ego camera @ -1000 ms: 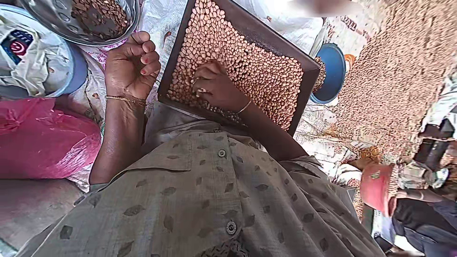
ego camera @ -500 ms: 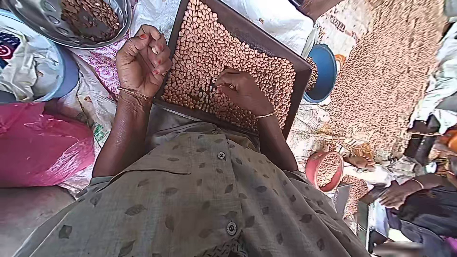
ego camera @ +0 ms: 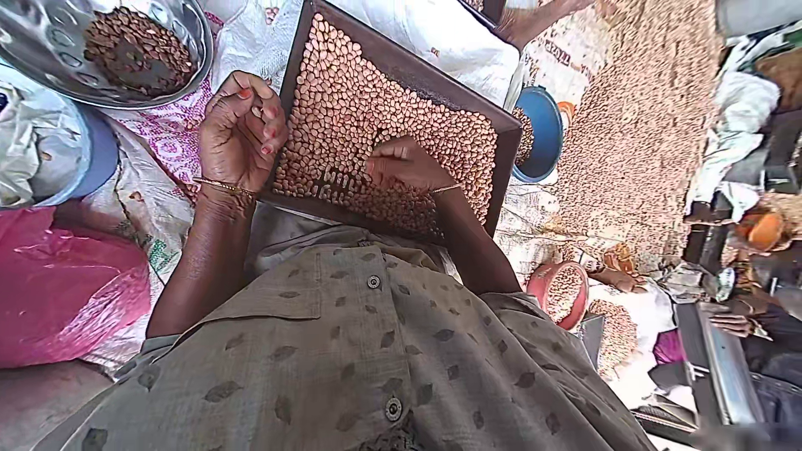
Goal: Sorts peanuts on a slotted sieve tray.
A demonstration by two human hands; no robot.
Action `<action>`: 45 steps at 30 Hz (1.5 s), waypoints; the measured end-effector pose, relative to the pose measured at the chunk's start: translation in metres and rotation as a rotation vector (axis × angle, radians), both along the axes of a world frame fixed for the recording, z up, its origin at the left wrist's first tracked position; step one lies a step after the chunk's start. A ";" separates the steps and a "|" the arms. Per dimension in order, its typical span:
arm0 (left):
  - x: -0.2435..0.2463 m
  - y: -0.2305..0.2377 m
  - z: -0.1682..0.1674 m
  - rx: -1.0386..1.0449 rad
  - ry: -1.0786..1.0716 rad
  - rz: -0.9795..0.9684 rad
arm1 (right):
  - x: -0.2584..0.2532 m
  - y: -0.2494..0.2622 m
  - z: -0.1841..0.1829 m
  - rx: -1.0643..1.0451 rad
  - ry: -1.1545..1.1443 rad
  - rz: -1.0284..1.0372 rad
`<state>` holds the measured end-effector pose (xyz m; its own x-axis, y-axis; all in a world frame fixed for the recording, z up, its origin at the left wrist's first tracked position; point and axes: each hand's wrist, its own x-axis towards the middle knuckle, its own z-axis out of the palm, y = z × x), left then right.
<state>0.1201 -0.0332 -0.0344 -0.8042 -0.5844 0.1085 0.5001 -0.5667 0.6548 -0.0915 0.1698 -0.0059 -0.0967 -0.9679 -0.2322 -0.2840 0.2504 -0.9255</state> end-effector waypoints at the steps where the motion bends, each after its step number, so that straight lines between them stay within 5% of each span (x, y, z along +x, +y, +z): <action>1: -0.001 0.000 0.001 -0.023 -0.025 0.006 | -0.005 -0.004 0.002 -0.029 0.062 -0.125; 5: -0.003 0.000 0.003 -0.084 -0.078 -0.006 | -0.003 -0.036 0.006 -0.199 0.282 -0.264; 14: 0.000 0.001 0.003 -0.147 -0.122 0.003 | 0.038 0.004 0.007 0.098 0.062 0.308; 16: -0.001 0.000 0.002 -0.114 -0.114 0.001 | 0.025 0.027 -0.005 0.034 0.056 0.168; 21: -0.002 0.002 0.004 -0.066 -0.126 0.008 | -0.020 0.050 -0.011 -0.161 0.115 -0.561; 23: -0.002 0.002 0.002 -0.080 -0.131 0.014 | -0.022 0.050 -0.002 -0.194 0.119 -0.601; 30: -0.003 0.001 0.003 -0.076 -0.148 0.017 | 0.051 0.031 -0.003 0.000 -0.106 0.157; 32: -0.002 0.002 0.004 -0.057 -0.153 0.023 | 0.052 0.020 -0.010 -0.016 -0.180 0.049; 37: -0.001 0.001 0.002 -0.039 -0.142 0.008 | 0.008 0.019 -0.016 -0.205 -0.242 -0.643; 39: -0.001 0.001 0.002 -0.032 -0.140 0.014 | 0.001 0.031 -0.007 -0.232 -0.234 -0.709; 45: -0.002 0.003 0.003 0.002 -0.167 0.037 | 0.030 0.067 0.007 -0.038 -0.048 -0.057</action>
